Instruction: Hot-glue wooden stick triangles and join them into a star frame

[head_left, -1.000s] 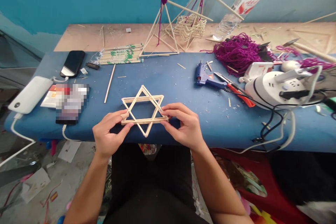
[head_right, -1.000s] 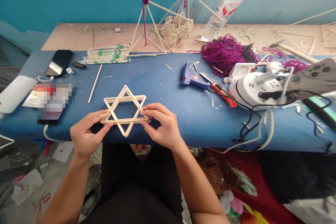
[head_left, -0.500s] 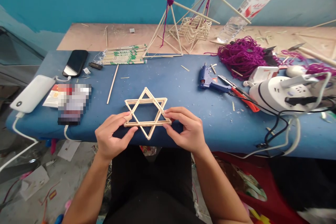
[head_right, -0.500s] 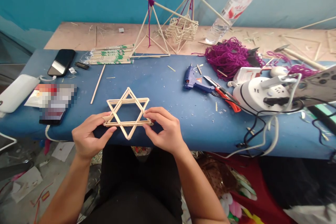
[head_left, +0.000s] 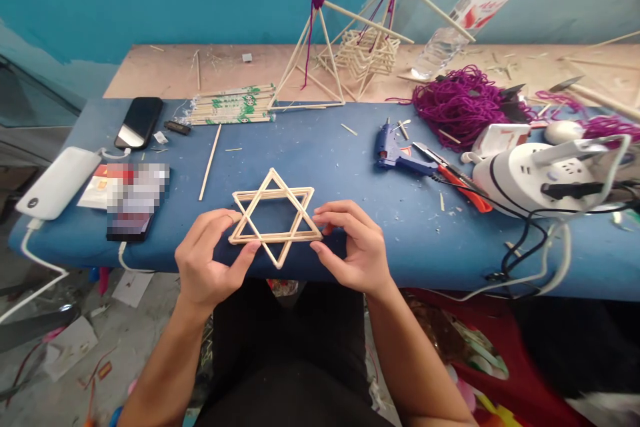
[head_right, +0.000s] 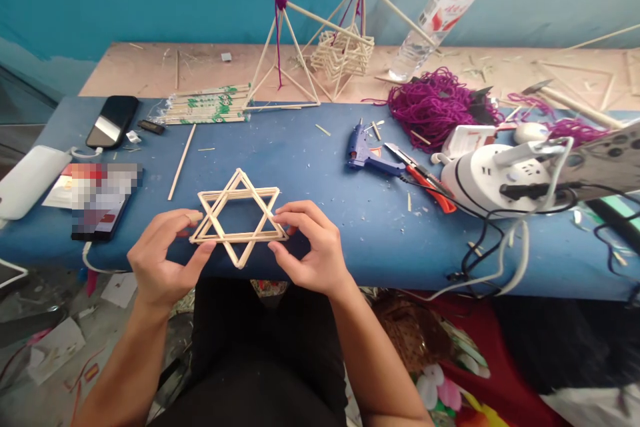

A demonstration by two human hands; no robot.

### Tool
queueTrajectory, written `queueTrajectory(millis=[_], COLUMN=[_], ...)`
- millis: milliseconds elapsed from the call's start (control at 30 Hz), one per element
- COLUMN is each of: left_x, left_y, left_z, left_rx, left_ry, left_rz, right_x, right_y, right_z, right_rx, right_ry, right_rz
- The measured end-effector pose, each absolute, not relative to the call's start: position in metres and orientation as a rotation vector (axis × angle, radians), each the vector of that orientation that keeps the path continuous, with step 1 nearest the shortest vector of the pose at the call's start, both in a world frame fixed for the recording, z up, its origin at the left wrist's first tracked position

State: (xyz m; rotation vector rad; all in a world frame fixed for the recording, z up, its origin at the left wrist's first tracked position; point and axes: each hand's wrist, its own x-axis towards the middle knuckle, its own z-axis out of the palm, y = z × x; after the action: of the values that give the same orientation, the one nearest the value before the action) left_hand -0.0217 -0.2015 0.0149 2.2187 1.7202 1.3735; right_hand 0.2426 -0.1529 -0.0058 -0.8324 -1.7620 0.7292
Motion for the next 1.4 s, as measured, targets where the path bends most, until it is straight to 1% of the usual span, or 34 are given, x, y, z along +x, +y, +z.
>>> queueTrajectory(millis=[167,333,533,800,967,1033,1167,1300,1400], left_x=[-0.011,0.013,0.015,0.002,-0.007,-0.007,-0.002,0.003,0.008], left_y=[-0.203,-0.207,-0.210,-0.218,-0.214,-0.212,-0.211,-0.211,-0.211], left_z=[0.021,0.020,0.028,0.045,0.052,0.053,0.052,0.050,0.047], left_rx=[2.388,2.432,2.468,2.303,2.305,2.315,2.289,2.250,2.225], left_ry=[1.753,1.840,1.959,2.133,2.003,1.983,1.993,2.044,2.093], left_rz=[1.280,1.004,0.789,0.375,0.450,0.485,0.524,0.525,0.540], right_x=[0.244,0.242,0.228,0.202,0.208,0.211,0.208,0.198,0.192], right_y=[-0.152,-0.157,-0.180,-0.206,-0.208,-0.205,-0.188,-0.171,-0.169], right_z=[-0.004,-0.004,-0.005,-0.012,-0.015,-0.014,-0.014,-0.018,-0.021], right_rx=[-0.861,-0.862,-0.910,-0.685,-0.567,-0.659,-0.845,-0.853,-0.886], right_ry=[-1.841,-1.867,-1.822,-1.792,-1.820,-1.800,-1.864,-2.040,-2.043], right_rz=[0.772,0.736,0.695,0.875,1.083,0.962,0.510,0.448,0.367])
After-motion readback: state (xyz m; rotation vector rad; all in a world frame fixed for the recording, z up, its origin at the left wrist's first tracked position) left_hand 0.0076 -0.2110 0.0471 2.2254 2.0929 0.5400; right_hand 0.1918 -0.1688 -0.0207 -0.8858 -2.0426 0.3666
